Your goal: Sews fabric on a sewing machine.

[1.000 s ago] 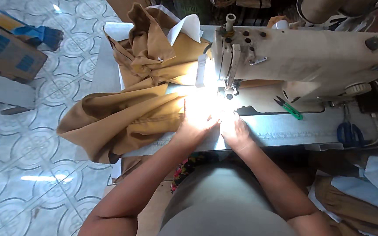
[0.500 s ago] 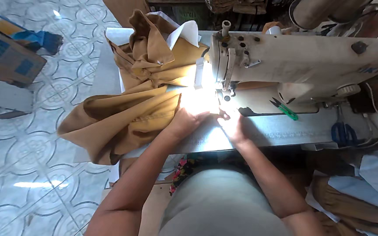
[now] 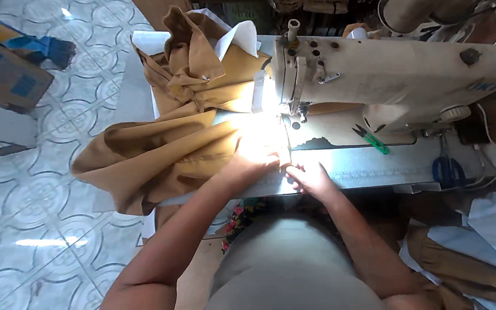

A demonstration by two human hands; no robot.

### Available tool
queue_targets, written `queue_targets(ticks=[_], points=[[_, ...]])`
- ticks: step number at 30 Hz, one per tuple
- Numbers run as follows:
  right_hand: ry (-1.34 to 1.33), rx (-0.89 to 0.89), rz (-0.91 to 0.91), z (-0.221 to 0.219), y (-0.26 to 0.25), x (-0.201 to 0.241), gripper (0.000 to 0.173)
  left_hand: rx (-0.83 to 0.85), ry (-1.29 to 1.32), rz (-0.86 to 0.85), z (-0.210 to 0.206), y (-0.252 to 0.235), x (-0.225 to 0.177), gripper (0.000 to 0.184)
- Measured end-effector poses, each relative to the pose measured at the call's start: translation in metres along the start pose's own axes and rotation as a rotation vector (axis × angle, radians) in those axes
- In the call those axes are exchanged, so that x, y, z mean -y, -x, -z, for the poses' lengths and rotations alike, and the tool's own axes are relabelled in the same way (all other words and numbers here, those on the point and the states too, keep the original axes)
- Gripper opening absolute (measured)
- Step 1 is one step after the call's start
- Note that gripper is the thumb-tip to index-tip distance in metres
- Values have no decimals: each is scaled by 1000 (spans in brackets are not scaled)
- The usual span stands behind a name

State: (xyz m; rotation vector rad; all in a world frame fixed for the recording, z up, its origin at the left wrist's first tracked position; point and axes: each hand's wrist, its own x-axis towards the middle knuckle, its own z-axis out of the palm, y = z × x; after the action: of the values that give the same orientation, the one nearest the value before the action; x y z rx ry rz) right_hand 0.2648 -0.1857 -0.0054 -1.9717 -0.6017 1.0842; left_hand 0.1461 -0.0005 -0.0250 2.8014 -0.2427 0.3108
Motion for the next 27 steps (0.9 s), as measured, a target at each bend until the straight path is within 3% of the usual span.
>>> queue_targets(ticks=[3,6,10,16,20,27], points=[[298,-264,165,1,-2,6,24,24,-165,61,3,2,-16,21],[349,-457,379,-9,-14,14,25,69,-207,88,11,1,-28,24],[326,-356,262,-30,-23,6,29,69,-208,120,13,4,-31,24],[372,-409,220,-27,-20,-1,21,32,-128,186,-1,14,-22,16],[317,-444,289,-23,-19,-6,19,11,-87,229,-6,9,-20,33],[-179,-267,72,-5,-18,-4,22,33,-117,223,-14,-5,-18,35]])
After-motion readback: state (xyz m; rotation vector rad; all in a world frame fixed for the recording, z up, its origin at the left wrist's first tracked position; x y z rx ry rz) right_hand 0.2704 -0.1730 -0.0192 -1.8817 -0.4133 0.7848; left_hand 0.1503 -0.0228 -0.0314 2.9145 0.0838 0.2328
